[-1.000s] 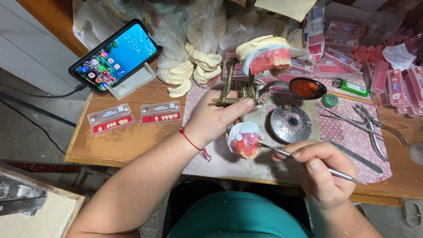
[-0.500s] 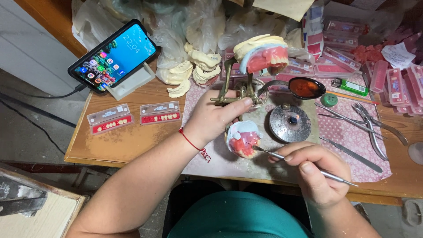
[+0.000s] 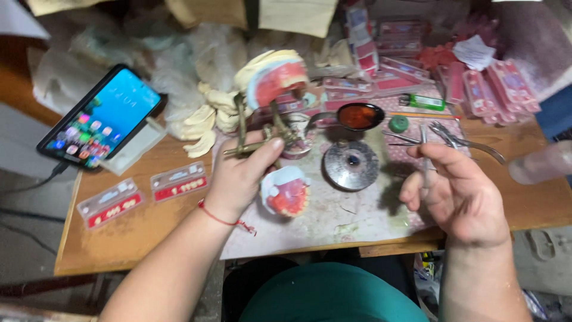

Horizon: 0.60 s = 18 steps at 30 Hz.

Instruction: Applying and shaping pink wax on a dental model using a spatula and brush to create a denture base

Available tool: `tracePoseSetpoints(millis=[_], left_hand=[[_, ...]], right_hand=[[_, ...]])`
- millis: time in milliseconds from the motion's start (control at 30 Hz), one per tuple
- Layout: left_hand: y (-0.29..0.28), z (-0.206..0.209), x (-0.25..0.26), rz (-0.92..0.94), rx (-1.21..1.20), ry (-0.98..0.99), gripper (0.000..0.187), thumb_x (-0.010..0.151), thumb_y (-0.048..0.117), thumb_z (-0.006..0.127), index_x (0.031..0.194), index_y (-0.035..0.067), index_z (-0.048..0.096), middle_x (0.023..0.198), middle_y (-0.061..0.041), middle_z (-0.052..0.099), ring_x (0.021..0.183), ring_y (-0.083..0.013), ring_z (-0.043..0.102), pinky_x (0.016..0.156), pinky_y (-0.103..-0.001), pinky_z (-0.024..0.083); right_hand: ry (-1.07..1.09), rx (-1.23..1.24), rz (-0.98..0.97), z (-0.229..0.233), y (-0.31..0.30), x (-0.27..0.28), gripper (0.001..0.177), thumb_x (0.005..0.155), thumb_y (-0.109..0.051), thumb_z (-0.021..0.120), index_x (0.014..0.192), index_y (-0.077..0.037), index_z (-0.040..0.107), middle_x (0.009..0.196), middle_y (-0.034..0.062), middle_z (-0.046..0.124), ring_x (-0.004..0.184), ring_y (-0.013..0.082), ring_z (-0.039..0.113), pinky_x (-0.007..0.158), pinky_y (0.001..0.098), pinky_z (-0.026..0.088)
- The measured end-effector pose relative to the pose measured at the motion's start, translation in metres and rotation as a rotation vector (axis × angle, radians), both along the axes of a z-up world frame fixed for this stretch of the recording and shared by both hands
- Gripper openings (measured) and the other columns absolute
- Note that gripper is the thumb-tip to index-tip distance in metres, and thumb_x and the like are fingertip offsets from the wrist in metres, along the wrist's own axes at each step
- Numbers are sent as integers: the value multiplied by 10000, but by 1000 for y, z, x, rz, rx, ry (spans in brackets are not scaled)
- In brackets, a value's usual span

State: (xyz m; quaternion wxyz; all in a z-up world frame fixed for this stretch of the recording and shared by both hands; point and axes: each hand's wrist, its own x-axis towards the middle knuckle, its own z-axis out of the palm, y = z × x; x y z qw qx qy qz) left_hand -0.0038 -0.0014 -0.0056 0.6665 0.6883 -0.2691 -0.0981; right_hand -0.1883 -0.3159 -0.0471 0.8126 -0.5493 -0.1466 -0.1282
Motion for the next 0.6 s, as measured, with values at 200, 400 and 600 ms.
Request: tracePoseSetpoints(millis=[200,400,600], left_hand=[[-1,-5,-1,-11,-3,7,330,1019,268,597,784,57,693,688,-16,673,618,-118,597,587,-261,468],[-10,-28,-8,125,-85,175,369,943,294,691,1176,12,735,753,-135,724,725,-168,647,654,-293,549],[3,-39,0,91,-128,238,325,995,173,564,1231,-33,650,859,-223,723,754,-267,714,690,-355,608]], right_hand=[[209,-1148,-661,0,-19,7,109,946,-23,644,978,-89,725,1012,39,755,974,194,702,953,336,502],[21,-1197,-678,3,-7,15,195,847,-12,711,976,-133,792,971,73,794,989,367,714,919,498,529],[-348,-873,-1644,-2,-46,-35,320,921,95,829,962,-24,535,989,166,524,950,332,519,913,447,410]])
